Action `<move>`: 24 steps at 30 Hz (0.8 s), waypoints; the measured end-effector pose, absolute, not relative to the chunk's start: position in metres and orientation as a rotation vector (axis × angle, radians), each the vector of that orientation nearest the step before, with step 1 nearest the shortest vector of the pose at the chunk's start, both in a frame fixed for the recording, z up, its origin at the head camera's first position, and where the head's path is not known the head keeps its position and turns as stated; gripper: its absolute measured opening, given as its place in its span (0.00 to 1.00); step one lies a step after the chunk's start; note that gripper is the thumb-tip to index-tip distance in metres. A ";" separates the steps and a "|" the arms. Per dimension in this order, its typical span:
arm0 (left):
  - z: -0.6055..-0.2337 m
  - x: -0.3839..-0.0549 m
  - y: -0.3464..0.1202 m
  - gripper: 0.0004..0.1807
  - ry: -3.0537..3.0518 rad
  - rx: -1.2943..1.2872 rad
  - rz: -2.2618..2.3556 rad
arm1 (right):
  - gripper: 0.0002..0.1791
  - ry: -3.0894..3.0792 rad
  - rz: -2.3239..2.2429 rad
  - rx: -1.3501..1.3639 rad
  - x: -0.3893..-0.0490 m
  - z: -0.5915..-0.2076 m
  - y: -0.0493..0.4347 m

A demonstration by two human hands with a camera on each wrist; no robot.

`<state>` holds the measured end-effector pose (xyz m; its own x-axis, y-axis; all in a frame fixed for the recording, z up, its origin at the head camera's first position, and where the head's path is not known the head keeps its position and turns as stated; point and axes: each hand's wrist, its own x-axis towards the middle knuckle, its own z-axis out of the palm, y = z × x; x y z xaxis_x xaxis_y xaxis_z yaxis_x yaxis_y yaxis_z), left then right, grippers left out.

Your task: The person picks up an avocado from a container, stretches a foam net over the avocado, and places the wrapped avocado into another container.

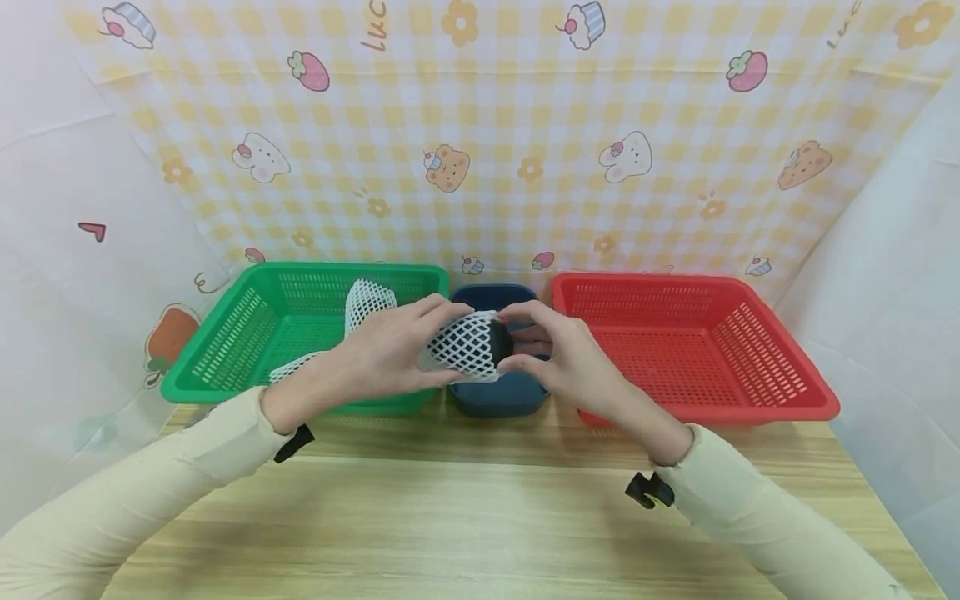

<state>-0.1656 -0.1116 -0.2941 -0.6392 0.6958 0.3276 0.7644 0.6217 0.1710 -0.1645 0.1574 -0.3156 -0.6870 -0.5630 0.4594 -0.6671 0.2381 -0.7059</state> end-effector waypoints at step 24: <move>-0.290 -0.164 -0.106 0.38 -2.595 -1.263 -0.452 | 0.26 -2.226 1.552 1.130 -0.159 -0.332 0.132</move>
<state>-0.1635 -0.1060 -0.2899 -0.6064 0.7251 0.3264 0.7928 0.5833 0.1769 -0.1594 0.1325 -0.3321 -0.6870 -0.4700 0.5542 -0.6825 0.1556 -0.7141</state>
